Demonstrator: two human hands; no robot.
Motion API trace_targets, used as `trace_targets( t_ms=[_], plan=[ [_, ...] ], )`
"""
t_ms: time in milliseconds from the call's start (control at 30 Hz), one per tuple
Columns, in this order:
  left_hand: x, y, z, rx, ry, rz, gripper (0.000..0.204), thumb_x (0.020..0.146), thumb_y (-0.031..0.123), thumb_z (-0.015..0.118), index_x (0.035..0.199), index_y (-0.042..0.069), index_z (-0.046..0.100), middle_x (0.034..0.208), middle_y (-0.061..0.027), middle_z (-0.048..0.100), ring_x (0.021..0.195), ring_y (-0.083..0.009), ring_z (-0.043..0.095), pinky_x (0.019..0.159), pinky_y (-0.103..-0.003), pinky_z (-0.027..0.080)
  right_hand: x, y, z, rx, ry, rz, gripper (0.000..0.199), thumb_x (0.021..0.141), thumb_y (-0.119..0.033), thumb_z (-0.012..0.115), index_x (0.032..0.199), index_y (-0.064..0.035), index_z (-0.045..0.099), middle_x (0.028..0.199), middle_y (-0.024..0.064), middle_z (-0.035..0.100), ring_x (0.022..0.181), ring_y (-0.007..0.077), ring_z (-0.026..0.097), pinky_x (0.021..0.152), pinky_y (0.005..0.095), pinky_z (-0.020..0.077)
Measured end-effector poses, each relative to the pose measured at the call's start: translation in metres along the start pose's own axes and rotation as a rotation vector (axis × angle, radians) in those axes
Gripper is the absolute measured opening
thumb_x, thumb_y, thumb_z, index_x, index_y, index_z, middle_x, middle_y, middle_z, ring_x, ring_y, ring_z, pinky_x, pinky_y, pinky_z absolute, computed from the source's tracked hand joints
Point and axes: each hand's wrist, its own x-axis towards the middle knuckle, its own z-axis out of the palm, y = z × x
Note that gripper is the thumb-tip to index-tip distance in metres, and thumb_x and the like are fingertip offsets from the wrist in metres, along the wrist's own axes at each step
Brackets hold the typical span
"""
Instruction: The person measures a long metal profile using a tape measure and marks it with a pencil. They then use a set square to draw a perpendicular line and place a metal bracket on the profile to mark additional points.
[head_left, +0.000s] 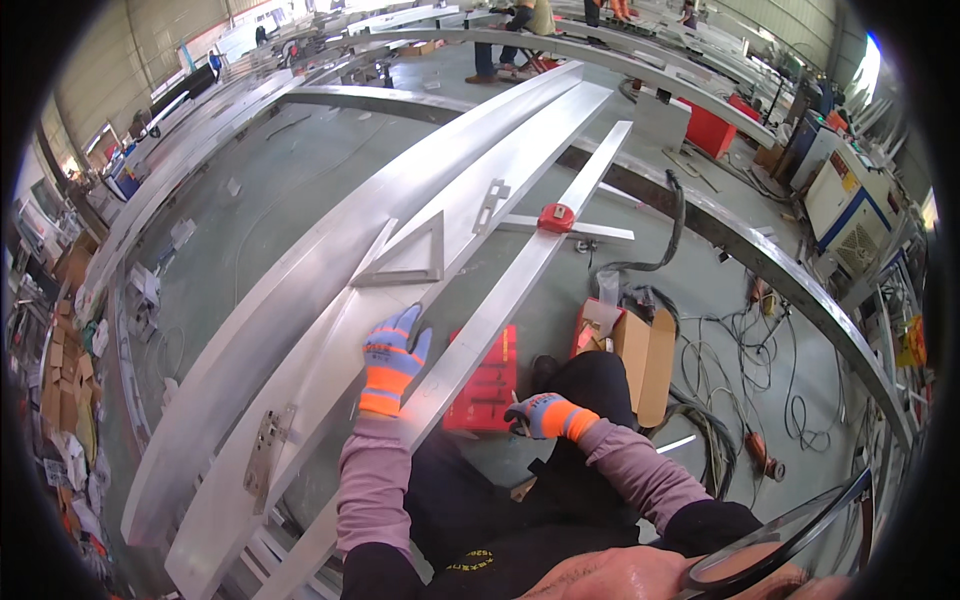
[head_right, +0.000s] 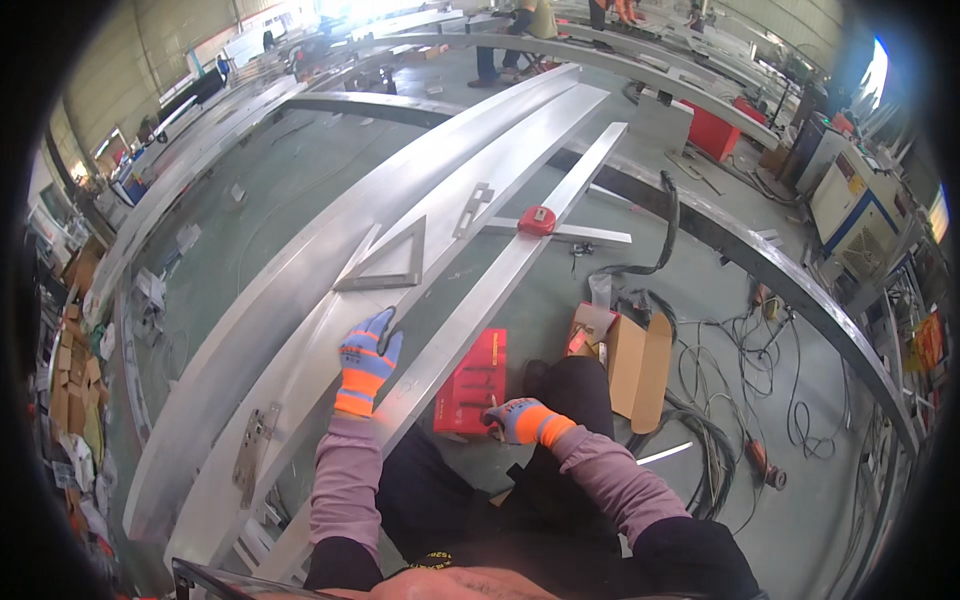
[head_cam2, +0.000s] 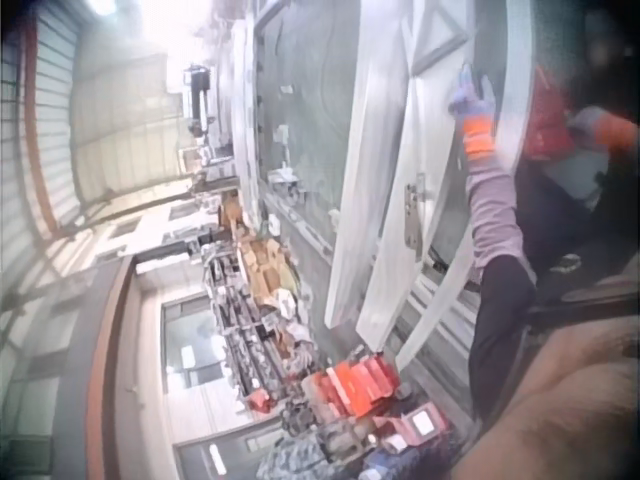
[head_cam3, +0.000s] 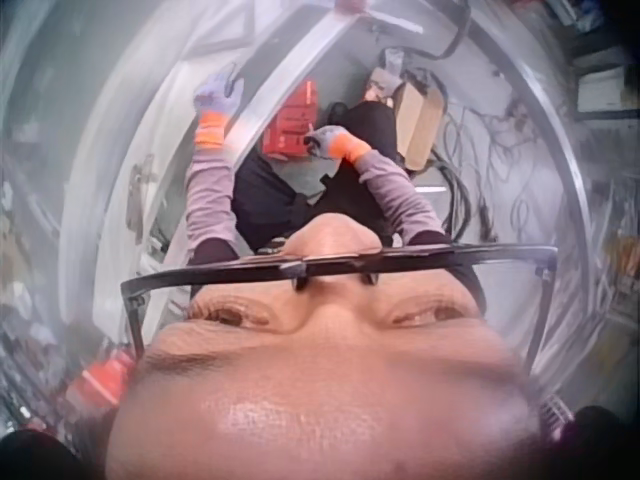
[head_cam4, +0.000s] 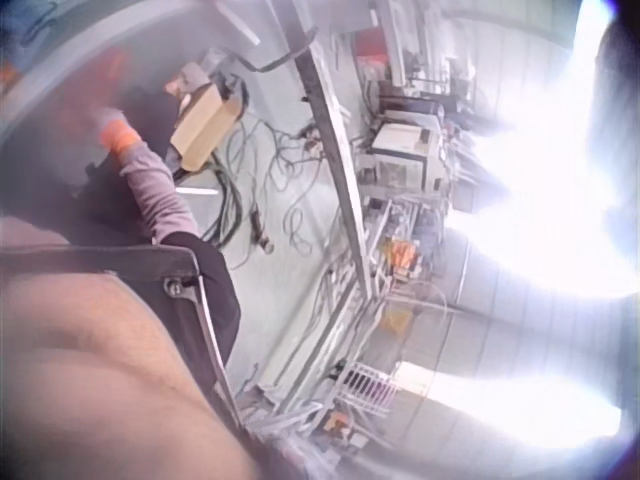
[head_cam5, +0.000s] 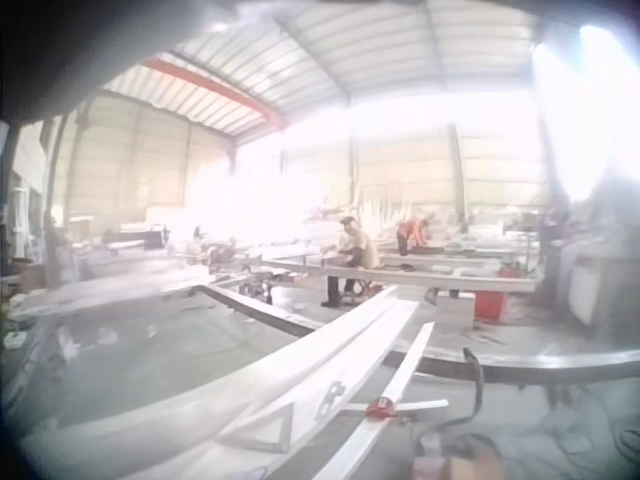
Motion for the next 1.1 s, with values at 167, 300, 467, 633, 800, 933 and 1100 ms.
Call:
trace_targets(
  t_ms=[167, 300, 467, 633, 800, 933, 1100],
  plan=[
    [-0.002, -0.010, -0.009, -0.086, 0.016, -0.081, 0.039, 0.084, 0.023, 0.071, 0.119, 0.008, 0.068, 0.110, -0.0152, 0.071, 0.097, -0.0344, 0.068, 0.088, -0.042, 0.053, 0.000, -0.005, -0.005, 0.035, 0.019, -0.020, 0.038, 0.091, -0.042, 0.061, 0.122, -0.0203, 0.063, 0.104, 0.0148, 0.071, 0.101, 0.0363, 0.067, 0.088, 0.0447, 0.0516],
    [0.004, -0.010, -0.012, -0.111, 0.035, -0.080, 0.037, 0.084, 0.022, 0.071, 0.119, 0.008, 0.069, 0.110, -0.0155, 0.071, 0.097, -0.0341, 0.068, 0.087, -0.042, 0.053, 0.001, 0.000, -0.008, -0.019, 0.001, 0.051, 0.036, 0.091, -0.041, 0.061, 0.120, -0.0201, 0.064, 0.103, 0.0150, 0.071, 0.099, 0.0361, 0.067, 0.086, 0.0458, 0.0519],
    [-0.003, -0.028, 0.002, -0.053, 0.150, -0.062, 0.032, 0.086, 0.019, 0.073, 0.115, 0.009, 0.070, 0.105, -0.0155, 0.071, 0.093, -0.0326, 0.069, 0.082, -0.041, 0.054, -0.008, 0.018, -0.012, -0.124, 0.377, -0.048, 0.022, 0.086, -0.031, 0.063, 0.104, -0.0215, 0.070, 0.086, 0.0137, 0.069, 0.084, 0.0355, 0.067, 0.073, 0.0484, 0.0537],
    [-0.006, -0.033, -0.032, -0.097, 0.252, -0.118, 0.029, 0.088, 0.018, 0.072, 0.116, 0.011, 0.071, 0.100, -0.0119, 0.072, 0.088, -0.0262, 0.070, 0.078, -0.037, 0.054, -0.013, 0.038, -0.091, 0.172, 1.091, 0.000, 0.027, 0.089, -0.006, 0.068, 0.116, -0.0016, 0.064, 0.115, 0.0113, 0.067, 0.109, 0.0218, 0.063, 0.095, 0.0317, 0.0474],
    [0.000, -0.041, -0.015, -0.222, 0.203, -0.163, 0.029, 0.088, 0.017, 0.071, 0.116, 0.011, 0.072, 0.101, -0.0093, 0.073, 0.090, -0.0243, 0.071, 0.079, -0.034, 0.054, 0.051, 0.095, -0.219, 0.081, 1.375, -0.116, 0.047, 0.083, -0.020, 0.078, 0.126, -0.0061, 0.063, 0.110, 0.0123, 0.072, 0.106, 0.0246, 0.068, 0.091, 0.0337, 0.0533],
    [-0.002, -0.039, -0.021, -0.170, 0.219, -0.152, 0.029, 0.086, 0.017, 0.072, 0.115, 0.011, 0.072, 0.100, -0.0093, 0.073, 0.091, -0.0259, 0.071, 0.081, -0.035, 0.054, 0.078, 0.096, -0.274, -0.115, 0.881, 0.399, 0.059, 0.084, -0.028, 0.071, 0.139, -0.0218, 0.052, 0.128, 0.0105, 0.065, 0.117, 0.0332, 0.062, 0.100, 0.0400, 0.0496],
    [-0.003, -0.029, -0.022, -0.174, 0.162, -0.195, 0.027, 0.090, 0.009, 0.067, 0.117, 0.005, 0.071, 0.104, -0.0120, 0.073, 0.096, -0.0247, 0.070, 0.086, -0.033, 0.053, 0.095, 0.137, -0.272, -0.341, 0.809, 0.430, 0.057, 0.081, -0.022, 0.067, 0.137, -0.0280, 0.054, 0.141, 0.0095, 0.055, 0.122, 0.0323, 0.060, 0.101, 0.0416, 0.0491]
  ],
)
